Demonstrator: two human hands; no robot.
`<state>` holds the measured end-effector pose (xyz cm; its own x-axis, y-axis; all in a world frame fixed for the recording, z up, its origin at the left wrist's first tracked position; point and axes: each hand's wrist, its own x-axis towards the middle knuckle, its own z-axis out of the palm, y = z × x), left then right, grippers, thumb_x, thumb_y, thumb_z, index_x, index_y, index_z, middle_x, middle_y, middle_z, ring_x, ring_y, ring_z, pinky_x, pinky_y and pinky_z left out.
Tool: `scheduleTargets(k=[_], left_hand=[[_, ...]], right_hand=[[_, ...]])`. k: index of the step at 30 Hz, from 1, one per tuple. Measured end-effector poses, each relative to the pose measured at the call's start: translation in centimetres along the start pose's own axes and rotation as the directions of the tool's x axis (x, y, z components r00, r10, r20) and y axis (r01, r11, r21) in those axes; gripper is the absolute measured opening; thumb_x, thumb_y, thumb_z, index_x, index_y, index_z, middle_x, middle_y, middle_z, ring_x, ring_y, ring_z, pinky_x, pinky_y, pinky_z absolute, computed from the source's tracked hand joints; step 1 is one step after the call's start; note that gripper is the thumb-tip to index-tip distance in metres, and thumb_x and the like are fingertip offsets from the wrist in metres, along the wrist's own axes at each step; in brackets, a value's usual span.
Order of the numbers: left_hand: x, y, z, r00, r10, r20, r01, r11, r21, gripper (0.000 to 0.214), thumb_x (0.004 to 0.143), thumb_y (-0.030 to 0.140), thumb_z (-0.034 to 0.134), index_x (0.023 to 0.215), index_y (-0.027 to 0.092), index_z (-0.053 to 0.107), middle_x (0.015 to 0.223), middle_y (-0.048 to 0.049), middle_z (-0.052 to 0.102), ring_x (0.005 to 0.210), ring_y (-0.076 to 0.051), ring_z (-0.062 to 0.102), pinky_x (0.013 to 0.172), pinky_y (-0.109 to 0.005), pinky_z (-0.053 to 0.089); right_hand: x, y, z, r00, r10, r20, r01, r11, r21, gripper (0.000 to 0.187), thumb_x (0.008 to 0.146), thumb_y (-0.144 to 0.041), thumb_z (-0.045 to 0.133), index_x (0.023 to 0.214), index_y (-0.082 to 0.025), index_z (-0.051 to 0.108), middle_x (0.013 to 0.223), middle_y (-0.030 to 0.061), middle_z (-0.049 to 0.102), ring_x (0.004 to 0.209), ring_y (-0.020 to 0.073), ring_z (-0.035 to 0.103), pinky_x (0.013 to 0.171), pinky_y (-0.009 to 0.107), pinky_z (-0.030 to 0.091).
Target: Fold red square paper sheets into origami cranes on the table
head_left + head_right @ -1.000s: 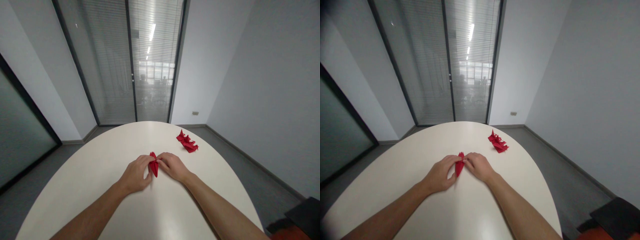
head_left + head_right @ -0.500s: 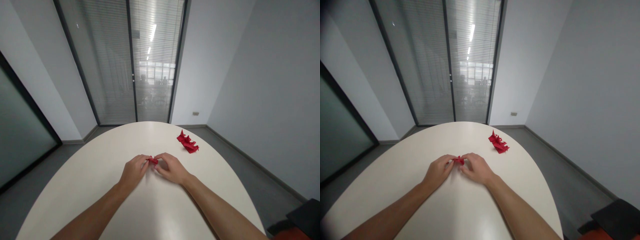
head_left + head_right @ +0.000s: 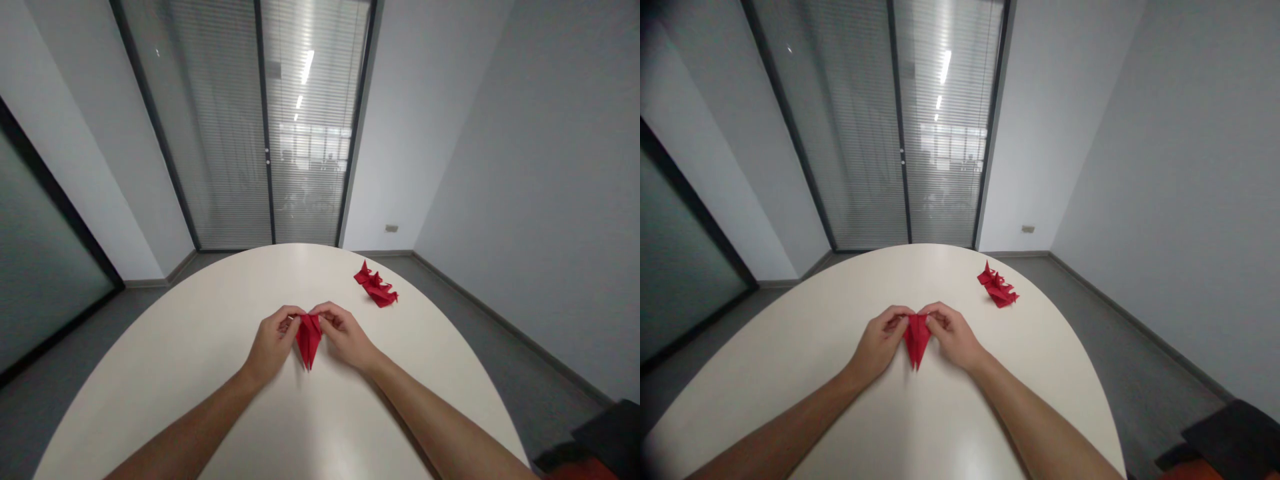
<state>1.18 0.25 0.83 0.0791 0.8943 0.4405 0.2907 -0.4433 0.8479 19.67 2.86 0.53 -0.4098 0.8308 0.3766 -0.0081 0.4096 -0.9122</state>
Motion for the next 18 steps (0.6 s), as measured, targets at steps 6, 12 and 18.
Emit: scheduleTargets(k=[6, 12, 18], left_hand=[[0.14, -0.19, 0.01, 0.997, -0.072, 0.034, 0.075, 0.994, -0.074, 0.022, 0.090, 0.034, 0.053, 0.094, 0.018, 0.067, 0.079, -0.0030, 0.072, 0.070, -0.016, 0.067, 0.065, -0.026, 0.053], [-0.03, -0.46, 0.17, 0.988, -0.140, 0.069, 0.148, 0.982, -0.120, 0.020, 0.088, 0.033, 0.057, 0.095, 0.018, 0.066, 0.070, -0.0012, 0.069, 0.067, -0.017, 0.068, 0.062, -0.026, 0.052], [0.34, -0.87, 0.41, 0.983, -0.182, 0.026, 0.184, 0.964, -0.193, 0.025, 0.082, 0.034, 0.065, 0.101, 0.017, 0.064, 0.084, -0.0028, 0.072, 0.064, -0.015, 0.068, 0.060, -0.026, 0.053]], right_hand=[[0.17, -0.01, -0.64, 0.998, 0.055, 0.002, -0.055, 0.998, -0.023, 0.026, 0.094, -0.041, 0.057, 0.103, -0.020, 0.070, 0.091, 0.0042, 0.070, 0.084, 0.0190, 0.063, 0.081, 0.034, 0.049], [0.04, 0.04, -0.54, 0.995, 0.103, 0.013, -0.103, 0.995, -0.017, 0.027, 0.091, -0.043, 0.062, 0.104, -0.019, 0.071, 0.085, 0.0031, 0.069, 0.077, 0.0173, 0.061, 0.074, 0.031, 0.048], [0.00, 0.77, 0.02, 0.995, 0.098, -0.015, -0.098, 0.995, 0.015, 0.038, 0.087, -0.043, 0.069, 0.118, -0.021, 0.062, 0.082, -0.0013, 0.062, 0.059, 0.0100, 0.049, 0.056, 0.024, 0.039]])
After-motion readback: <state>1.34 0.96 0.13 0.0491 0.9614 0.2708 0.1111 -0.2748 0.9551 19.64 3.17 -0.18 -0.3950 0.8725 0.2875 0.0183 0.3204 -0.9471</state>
